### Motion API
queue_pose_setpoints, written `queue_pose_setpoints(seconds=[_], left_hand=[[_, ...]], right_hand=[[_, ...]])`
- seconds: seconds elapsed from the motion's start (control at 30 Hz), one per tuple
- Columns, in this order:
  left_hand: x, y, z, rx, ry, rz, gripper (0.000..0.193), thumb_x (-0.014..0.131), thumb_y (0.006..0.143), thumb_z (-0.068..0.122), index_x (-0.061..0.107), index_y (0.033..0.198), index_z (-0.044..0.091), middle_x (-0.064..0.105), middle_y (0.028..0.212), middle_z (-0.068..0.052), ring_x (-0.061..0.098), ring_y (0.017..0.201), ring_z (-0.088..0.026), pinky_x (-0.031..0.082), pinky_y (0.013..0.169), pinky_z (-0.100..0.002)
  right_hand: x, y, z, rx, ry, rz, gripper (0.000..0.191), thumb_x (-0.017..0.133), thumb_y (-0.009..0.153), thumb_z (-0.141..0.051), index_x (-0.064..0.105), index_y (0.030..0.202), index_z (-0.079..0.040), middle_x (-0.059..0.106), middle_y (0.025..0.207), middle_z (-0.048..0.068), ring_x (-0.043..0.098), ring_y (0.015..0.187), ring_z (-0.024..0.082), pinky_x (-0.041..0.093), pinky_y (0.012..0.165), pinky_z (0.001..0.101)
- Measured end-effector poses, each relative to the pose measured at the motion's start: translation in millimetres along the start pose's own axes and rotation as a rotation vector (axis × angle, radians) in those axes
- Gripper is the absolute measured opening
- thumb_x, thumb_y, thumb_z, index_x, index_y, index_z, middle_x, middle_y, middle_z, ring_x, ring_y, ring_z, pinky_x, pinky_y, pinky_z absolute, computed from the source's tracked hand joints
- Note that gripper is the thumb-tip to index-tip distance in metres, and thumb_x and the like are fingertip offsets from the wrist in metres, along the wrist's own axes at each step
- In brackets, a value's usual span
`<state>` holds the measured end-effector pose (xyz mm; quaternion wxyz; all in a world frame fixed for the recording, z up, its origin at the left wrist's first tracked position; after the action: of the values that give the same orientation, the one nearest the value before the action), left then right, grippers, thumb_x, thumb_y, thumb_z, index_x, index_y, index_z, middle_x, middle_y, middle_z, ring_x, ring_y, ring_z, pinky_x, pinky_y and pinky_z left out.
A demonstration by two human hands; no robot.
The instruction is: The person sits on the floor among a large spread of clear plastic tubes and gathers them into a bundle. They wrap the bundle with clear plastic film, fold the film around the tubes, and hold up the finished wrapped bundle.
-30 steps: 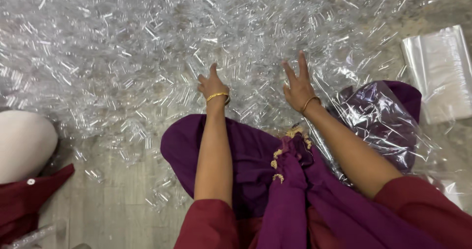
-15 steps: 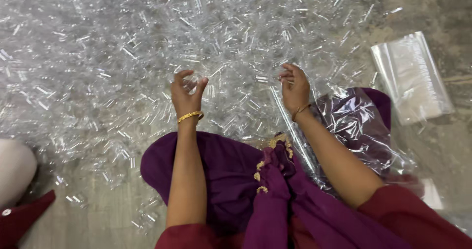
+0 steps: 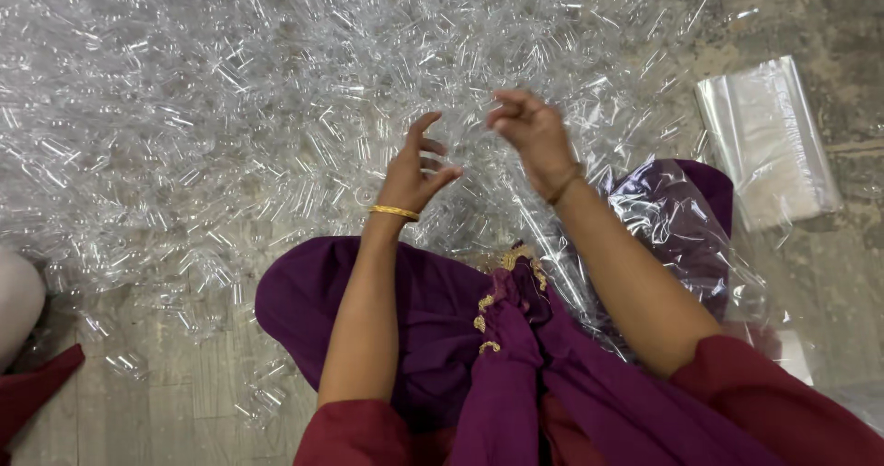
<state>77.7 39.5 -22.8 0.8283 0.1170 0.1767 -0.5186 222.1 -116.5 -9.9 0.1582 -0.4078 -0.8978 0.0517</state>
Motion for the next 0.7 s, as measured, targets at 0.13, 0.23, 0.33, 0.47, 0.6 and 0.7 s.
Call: queue_pose_setpoints(seconds=[0.13, 0.23, 0.33, 0.47, 0.6, 0.7], left_hand=[[3, -3, 19, -0.007, 0.132, -0.092, 0.09, 0.083, 0.084, 0.041, 0.033, 0.158, 0.027, 0.073, 0.115, -0.016, 0.075, 0.082, -0.023, 0.06, 0.076, -0.039], [0, -8, 19, -0.066, 0.121, -0.132, 0.096, 0.081, 0.083, 0.044, 0.028, 0.161, 0.027, 0.075, 0.109, -0.017, 0.074, 0.078, -0.026, 0.059, 0.077, -0.041], [1, -9, 7, -0.138, 0.12, -0.133, 0.09, 0.071, 0.085, 0.053, 0.029, 0.16, 0.03, 0.076, 0.106, -0.017, 0.076, 0.078, -0.028, 0.06, 0.076, -0.042], [6, -3, 17, 0.058, 0.162, -0.079, 0.072, 0.066, 0.1, 0.063, 0.043, 0.158, 0.025, 0.075, 0.116, -0.02, 0.073, 0.102, -0.031, 0.059, 0.086, -0.045], [-8, 4, 18, -0.057, 0.175, 0.002, 0.067, 0.059, 0.098, 0.064, 0.05, 0.148, 0.02, 0.074, 0.101, -0.017, 0.074, 0.087, -0.03, 0.058, 0.077, -0.044], [-36, -2, 16, -0.176, 0.208, 0.057, 0.063, 0.055, 0.098, 0.058, 0.05, 0.146, 0.018, 0.07, 0.083, -0.017, 0.071, 0.076, -0.032, 0.054, 0.072, -0.044]], right_hand=[[39, 1, -14, -0.169, -0.246, -0.236, 0.031, 0.055, 0.1, 0.002, 0.061, 0.13, 0.0, 0.075, 0.106, 0.007, 0.074, 0.102, 0.016, 0.059, 0.094, 0.0276], [45, 7, -13, -0.147, -0.325, -0.307, 0.029, 0.053, 0.101, 0.002, 0.061, 0.129, 0.001, 0.074, 0.104, 0.01, 0.075, 0.098, 0.016, 0.06, 0.091, 0.0294], [41, 7, -16, -0.141, -0.325, -0.307, 0.026, 0.056, 0.101, 0.0, 0.064, 0.126, 0.0, 0.074, 0.104, 0.01, 0.075, 0.097, 0.016, 0.06, 0.089, 0.0294], [38, -3, -13, -0.111, -0.26, -0.297, 0.023, 0.058, 0.102, -0.004, 0.068, 0.122, 0.0, 0.075, 0.102, 0.009, 0.075, 0.096, 0.016, 0.063, 0.092, 0.0298], [30, 0, -9, -0.283, -0.505, -0.035, 0.015, 0.058, 0.102, -0.005, 0.068, 0.113, -0.003, 0.073, 0.105, 0.005, 0.073, 0.098, 0.016, 0.061, 0.088, 0.0315], [54, -2, -7, -0.695, -0.949, -0.015, 0.021, 0.066, 0.089, -0.005, 0.067, 0.11, -0.003, 0.07, 0.106, 0.013, 0.067, 0.103, 0.029, 0.054, 0.094, 0.0403]])
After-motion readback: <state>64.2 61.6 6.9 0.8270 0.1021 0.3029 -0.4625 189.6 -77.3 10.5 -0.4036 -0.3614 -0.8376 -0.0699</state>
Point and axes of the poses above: each hand's wrist, its own y-axis towards the middle knuckle, its own x-axis out of the palm, z = x × y, the point moved 8 cm from there along y, towards the middle knuckle
